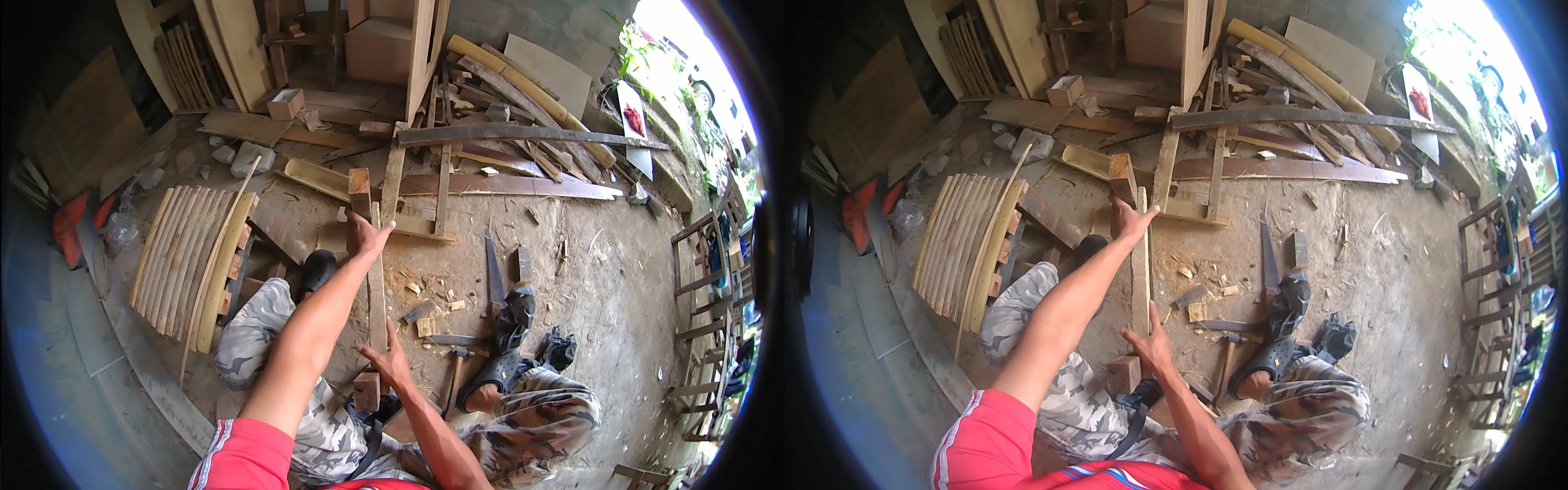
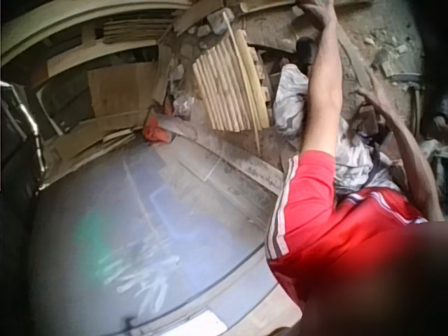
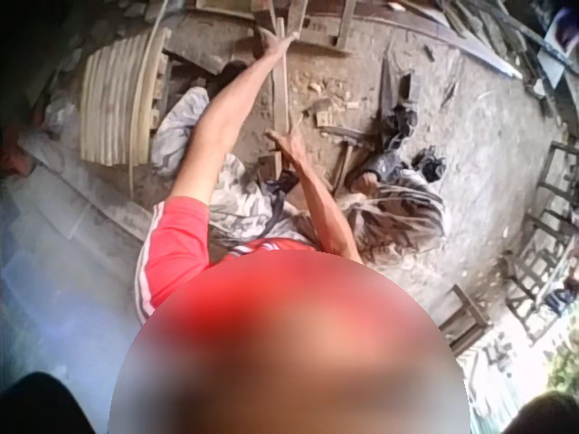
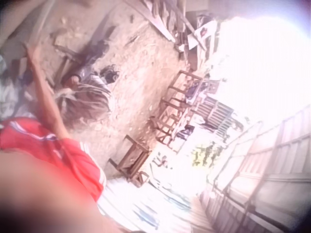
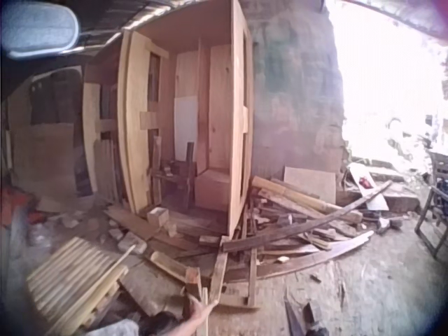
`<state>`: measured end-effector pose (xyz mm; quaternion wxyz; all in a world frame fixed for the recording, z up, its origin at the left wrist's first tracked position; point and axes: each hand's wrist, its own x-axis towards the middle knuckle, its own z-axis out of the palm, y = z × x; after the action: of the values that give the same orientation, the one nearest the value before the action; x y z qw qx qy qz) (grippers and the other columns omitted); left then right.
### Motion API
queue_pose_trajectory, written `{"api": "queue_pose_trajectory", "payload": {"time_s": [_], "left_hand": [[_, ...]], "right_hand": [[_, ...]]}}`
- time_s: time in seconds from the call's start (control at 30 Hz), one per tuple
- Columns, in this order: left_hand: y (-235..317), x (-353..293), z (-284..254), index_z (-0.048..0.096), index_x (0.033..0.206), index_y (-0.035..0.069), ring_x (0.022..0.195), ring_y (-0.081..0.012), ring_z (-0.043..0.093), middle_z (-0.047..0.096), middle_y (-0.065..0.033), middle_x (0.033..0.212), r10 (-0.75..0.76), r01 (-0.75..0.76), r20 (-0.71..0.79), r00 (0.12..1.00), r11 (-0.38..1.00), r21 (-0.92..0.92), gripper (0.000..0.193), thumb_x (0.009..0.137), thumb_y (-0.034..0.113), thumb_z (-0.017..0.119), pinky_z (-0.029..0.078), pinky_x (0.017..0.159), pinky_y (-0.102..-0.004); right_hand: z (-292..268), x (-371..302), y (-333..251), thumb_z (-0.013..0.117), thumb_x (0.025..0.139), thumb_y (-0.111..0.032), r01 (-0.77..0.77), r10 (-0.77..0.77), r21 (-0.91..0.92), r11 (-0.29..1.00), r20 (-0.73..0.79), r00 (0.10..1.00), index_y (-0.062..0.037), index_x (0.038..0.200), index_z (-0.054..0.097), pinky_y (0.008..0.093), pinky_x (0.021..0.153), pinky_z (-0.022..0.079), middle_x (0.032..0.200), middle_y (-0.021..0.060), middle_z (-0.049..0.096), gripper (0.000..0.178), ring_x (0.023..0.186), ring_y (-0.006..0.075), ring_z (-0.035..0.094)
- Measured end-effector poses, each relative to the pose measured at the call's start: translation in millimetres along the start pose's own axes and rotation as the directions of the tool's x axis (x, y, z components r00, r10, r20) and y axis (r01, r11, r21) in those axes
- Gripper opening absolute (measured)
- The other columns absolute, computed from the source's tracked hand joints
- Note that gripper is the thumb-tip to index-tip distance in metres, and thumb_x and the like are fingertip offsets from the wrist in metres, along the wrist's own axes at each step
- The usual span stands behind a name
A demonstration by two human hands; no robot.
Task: The person sits on the floor and uses a chisel and hammer to carve and shape a small wooden piece. They repeatedly strike the chisel, adjust the wood, and inspect the carved edges.
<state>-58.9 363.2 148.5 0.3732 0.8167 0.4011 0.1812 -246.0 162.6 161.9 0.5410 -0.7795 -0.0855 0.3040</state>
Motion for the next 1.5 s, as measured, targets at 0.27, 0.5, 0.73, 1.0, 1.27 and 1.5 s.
{"api": "queue_pose_trajectory", "payload": {"time_s": [0.27, 0.5, 0.73, 1.0, 1.27, 1.5], "left_hand": [[-18, 1, 7, 0.047, 0.122, 0.003, 0.099, -0.0436, 0.062, 0.063, -0.0244, 0.111, -0.064, 0.064, -0.012, 0.998, 0.993, 0.097, 0.071, 0.067, 0.04, 0.074, 0.05, 0.085, -0.0507], [-27, 5, -3, 0.048, 0.119, 0.002, 0.098, -0.0434, 0.062, 0.064, -0.0235, 0.108, -0.018, 0.017, 0.02, 1.0, 0.997, 0.078, 0.071, 0.068, 0.044, 0.072, 0.05, 0.085, -0.0513], [-25, -3, -3, 0.042, 0.132, 0.002, 0.112, -0.0421, 0.057, 0.057, -0.0248, 0.125, -0.041, 0.039, 0.089, 0.995, 0.999, 0.03, 0.083, 0.072, 0.052, 0.071, 0.046, 0.094, -0.0496], [-30, -40, -18, 0.014, 0.149, -0.011, 0.139, -0.0403, 0.036, 0.029, -0.0302, 0.152, -0.289, 0.323, 0.428, 0.857, 0.946, -0.007, 0.125, 0.075, 0.081, 0.056, 0.03, 0.114, -0.0427], [-50, -100, -39, 0.046, 0.139, -0.004, 0.13, -0.0286, 0.046, 0.05, -0.0187, 0.14, -0.283, 0.486, 0.555, 0.782, 0.835, -0.259, 0.093, 0.084, 0.07, 0.057, 0.037, 0.106, -0.0396], [-74, -126, -37, 0.06, 0.123, 0.004, 0.096, -0.0154, 0.06, 0.064, -0.0052, 0.108, -0.162, 0.561, 0.687, 0.708, 0.719, -0.409, 0.061, 0.092, 0.057, 0.058, 0.049, 0.085, -0.0316]], "right_hand": [[-4, -1, -2, 0.074, 0.074, -0.016, -0.172, 0.16, 0.164, 0.971, 0.086, 0.983, -0.0168, 0.156, 0.022, 0.0334, 0.083, 0.052, 0.118, 0.0204, 0.066, 0.097, 0.089, 0.0223, 0.065], [-1, -1, -7, 0.071, 0.074, -0.016, -0.173, 0.157, 0.144, 0.974, 0.113, 0.981, -0.0159, 0.157, 0.02, 0.0322, 0.079, 0.053, 0.119, 0.0202, 0.065, 0.098, 0.086, 0.0216, 0.065], [-3, -1, 5, 0.072, 0.076, -0.018, -0.133, 0.116, 0.154, 0.979, 0.113, 0.987, -0.015, 0.157, 0.017, 0.034, 0.095, 0.048, 0.127, 0.0236, 0.061, 0.098, 0.108, 0.0281, 0.063], [-1, 5, 10, 0.079, 0.077, -0.032, -0.074, 0.053, 0.143, 0.987, 0.141, 0.989, -0.0058, 0.156, 0.01, 0.0364, 0.109, 0.036, 0.141, 0.0268, 0.048, 0.108, 0.13, 0.0325, 0.049], [-15, 13, 31, 0.068, 0.086, -0.053, -0.058, 0.036, 0.145, 0.988, 0.154, 0.987, -0.001, 0.154, 0.016, 0.0372, 0.111, 0.034, 0.146, 0.0274, 0.042, 0.1, 0.135, 0.0335, 0.043], [-17, 25, 48, 0.068, 0.088, -0.049, -0.059, 0.018, 0.29, 0.955, 0.142, 0.99, -0.0021, 0.154, 0.021, 0.0343, 0.102, 0.04, 0.141, 0.0224, 0.048, 0.093, 0.126, 0.0267, 0.049]]}}
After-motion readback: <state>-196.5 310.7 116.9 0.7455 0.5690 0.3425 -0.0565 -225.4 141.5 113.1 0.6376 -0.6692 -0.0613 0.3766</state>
